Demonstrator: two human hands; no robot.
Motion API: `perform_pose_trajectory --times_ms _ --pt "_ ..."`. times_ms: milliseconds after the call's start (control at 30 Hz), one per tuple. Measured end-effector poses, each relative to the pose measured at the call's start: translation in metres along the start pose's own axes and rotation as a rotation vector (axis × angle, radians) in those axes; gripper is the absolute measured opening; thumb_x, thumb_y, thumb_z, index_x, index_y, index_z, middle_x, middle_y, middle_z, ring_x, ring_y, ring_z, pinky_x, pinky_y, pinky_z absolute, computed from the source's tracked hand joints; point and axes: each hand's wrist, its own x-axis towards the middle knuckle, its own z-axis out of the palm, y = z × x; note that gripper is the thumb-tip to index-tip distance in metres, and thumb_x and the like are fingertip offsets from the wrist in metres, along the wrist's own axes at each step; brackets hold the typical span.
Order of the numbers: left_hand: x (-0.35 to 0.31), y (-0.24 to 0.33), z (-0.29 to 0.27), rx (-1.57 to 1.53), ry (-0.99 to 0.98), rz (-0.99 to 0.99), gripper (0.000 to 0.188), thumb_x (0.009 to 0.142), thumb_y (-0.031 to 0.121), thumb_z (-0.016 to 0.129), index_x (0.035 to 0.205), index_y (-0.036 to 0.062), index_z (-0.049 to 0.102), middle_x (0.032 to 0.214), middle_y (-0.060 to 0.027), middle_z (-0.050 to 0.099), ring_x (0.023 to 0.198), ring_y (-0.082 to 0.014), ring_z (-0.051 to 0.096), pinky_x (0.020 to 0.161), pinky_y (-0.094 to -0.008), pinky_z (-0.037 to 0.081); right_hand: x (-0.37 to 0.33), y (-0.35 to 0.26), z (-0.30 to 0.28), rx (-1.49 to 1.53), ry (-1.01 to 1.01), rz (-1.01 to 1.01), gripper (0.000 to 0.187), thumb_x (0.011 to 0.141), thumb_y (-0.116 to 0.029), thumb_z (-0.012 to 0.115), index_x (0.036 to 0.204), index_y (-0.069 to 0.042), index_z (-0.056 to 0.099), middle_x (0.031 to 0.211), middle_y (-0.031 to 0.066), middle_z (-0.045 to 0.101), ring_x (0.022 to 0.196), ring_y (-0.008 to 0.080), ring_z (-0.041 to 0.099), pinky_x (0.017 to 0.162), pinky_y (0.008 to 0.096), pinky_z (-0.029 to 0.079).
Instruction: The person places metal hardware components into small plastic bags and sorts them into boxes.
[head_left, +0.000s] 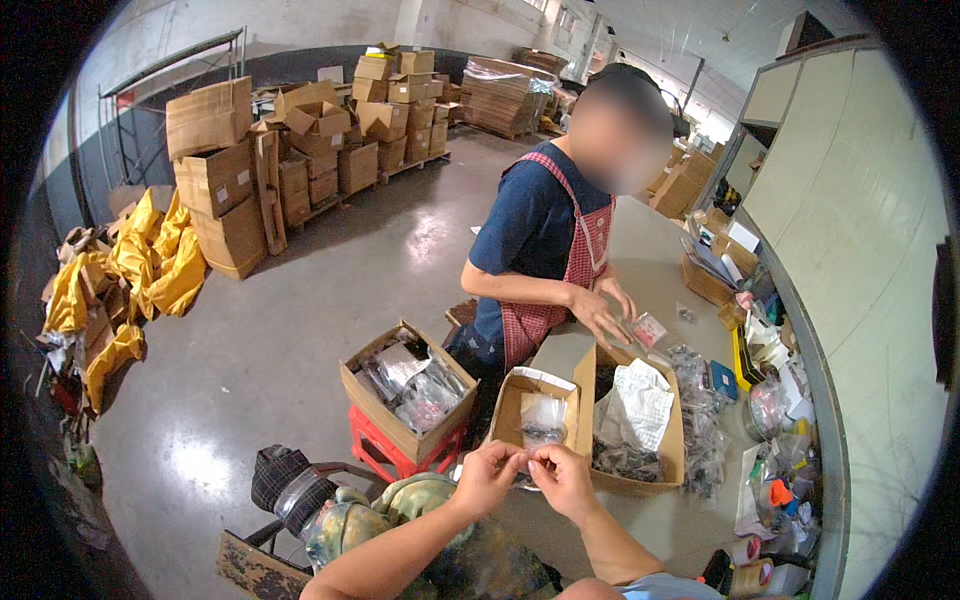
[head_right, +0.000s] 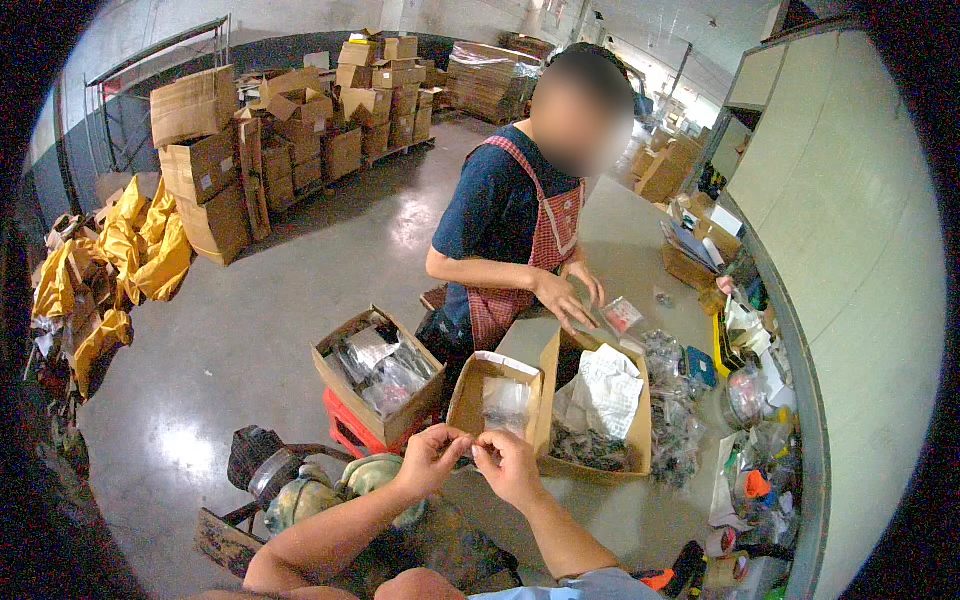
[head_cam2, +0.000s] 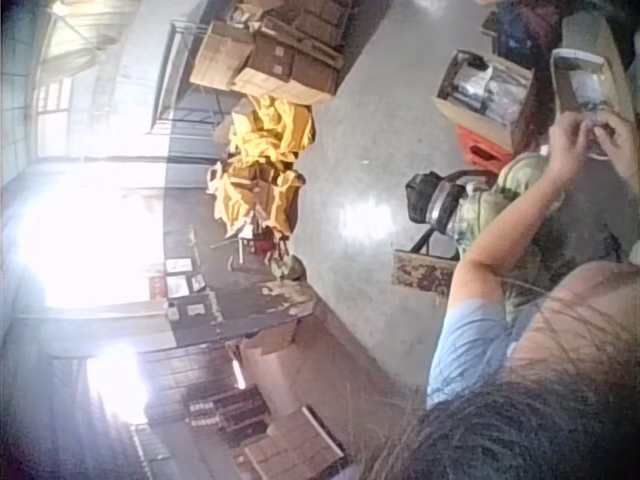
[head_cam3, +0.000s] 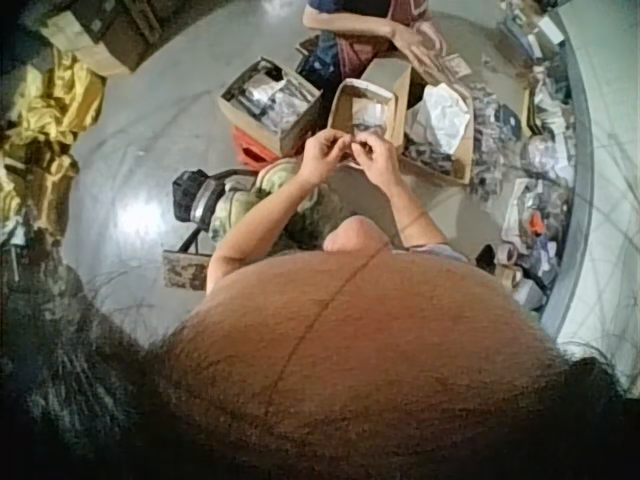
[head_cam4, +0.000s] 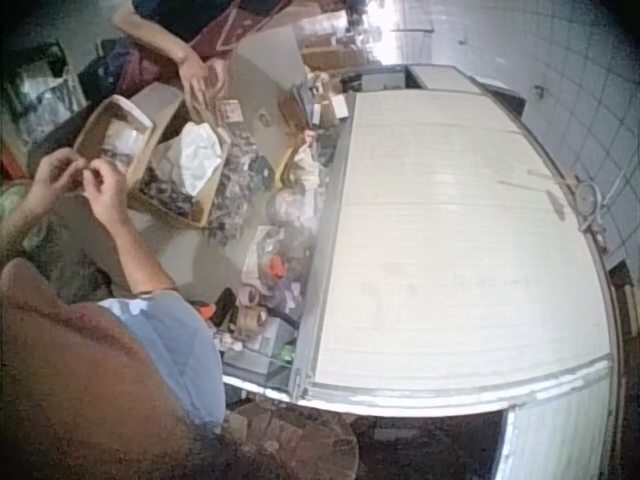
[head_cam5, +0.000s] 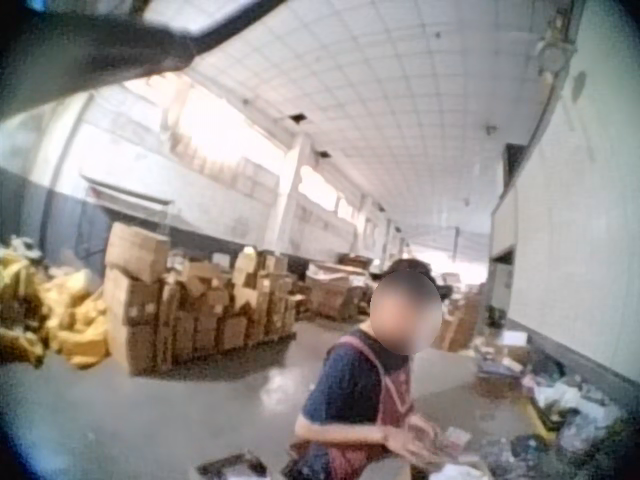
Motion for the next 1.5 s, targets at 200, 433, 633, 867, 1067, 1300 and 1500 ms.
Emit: perform_pose_trajectory --times_ms 200,433,633,867,1067,1300,1500 --pt "-0.001 0.000 0.001 -0.011 -0.022 -0.021 0.014 0.087 0.012 0.060 0.089 -0.0010 0.064 0.081 -0.0074 0.063 0.076 -0.0137 0.058 0.070 -0.0274 0.046 0.000 0.003 0.001 0.054 -0.007 -0.062 0.010 0.082 -0.008 0.061 0.081 0.000 0.055 0.070 0.0049 0.055 0.062 0.0100 0.051 0.055 0.0249 0.042" --pt "0.001 -0.009 0.003 -0.363 -0.116 -0.042 0.013 0.091 0.011 0.056 0.091 -0.0003 0.062 0.084 -0.0015 0.062 0.079 -0.0082 0.056 0.071 -0.0245 0.046 -0.004 0.022 -0.005 0.242 -0.104 0.071 0.011 0.083 -0.010 0.062 0.087 0.000 0.058 0.073 -0.0008 0.055 0.067 0.0055 0.049 0.057 0.0217 0.042" --pt "-0.005 -0.007 0.001 -0.255 -0.145 -0.114 0.015 0.090 0.014 0.058 0.090 -0.0006 0.063 0.084 -0.0006 0.060 0.079 -0.0072 0.054 0.071 -0.0224 0.044 -0.003 0.018 -0.009 0.383 -0.178 0.181 0.014 0.085 -0.012 0.063 0.091 -0.001 0.059 0.078 -0.0018 0.057 0.070 0.0054 0.050 0.061 0.0223 0.043" --pt "-0.003 0.000 0.004 -0.200 -0.116 -0.033 0.017 0.090 0.014 0.058 0.088 -0.0018 0.064 0.077 -0.0032 0.060 0.074 -0.0078 0.053 0.065 -0.0233 0.044 -0.002 0.022 -0.012 0.287 -0.171 0.069 0.013 0.084 -0.012 0.063 0.086 0.000 0.058 0.075 0.0003 0.056 0.068 0.0064 0.050 0.059 0.0224 0.042" --pt "0.000 -0.012 0.006 -0.317 -0.114 -0.169 0.015 0.091 0.015 0.057 0.085 0.0011 0.059 0.075 0.0030 0.055 0.069 -0.0045 0.047 0.060 -0.0211 0.040 -0.002 0.010 -0.017 0.108 -0.110 -0.060 0.010 0.083 -0.010 0.061 0.081 -0.001 0.056 0.072 0.0041 0.054 0.064 0.0114 0.050 0.056 0.0256 0.042" --pt "0.000 -0.021 0.002 -0.350 -0.064 -0.212 0.015 0.092 0.015 0.055 0.087 0.0013 0.059 0.078 0.0034 0.057 0.070 -0.0038 0.047 0.063 -0.0206 0.040 -0.007 0.005 -0.024 -0.006 -0.053 -0.153 0.008 0.078 -0.004 0.063 0.081 -0.001 0.056 0.078 0.0060 0.057 0.076 0.0167 0.057 0.066 0.0272 0.047" --pt "0.002 -0.010 0.000 -0.547 -0.052 -0.287 0.015 0.092 0.015 0.056 0.088 0.0013 0.060 0.079 0.0031 0.059 0.070 -0.0033 0.049 0.063 -0.0201 0.040 -0.001 0.010 -0.021 0.042 -0.029 -0.073 0.009 0.080 -0.005 0.063 0.084 0.000 0.057 0.078 0.0056 0.058 0.071 0.0124 0.055 0.064 0.0245 0.045"
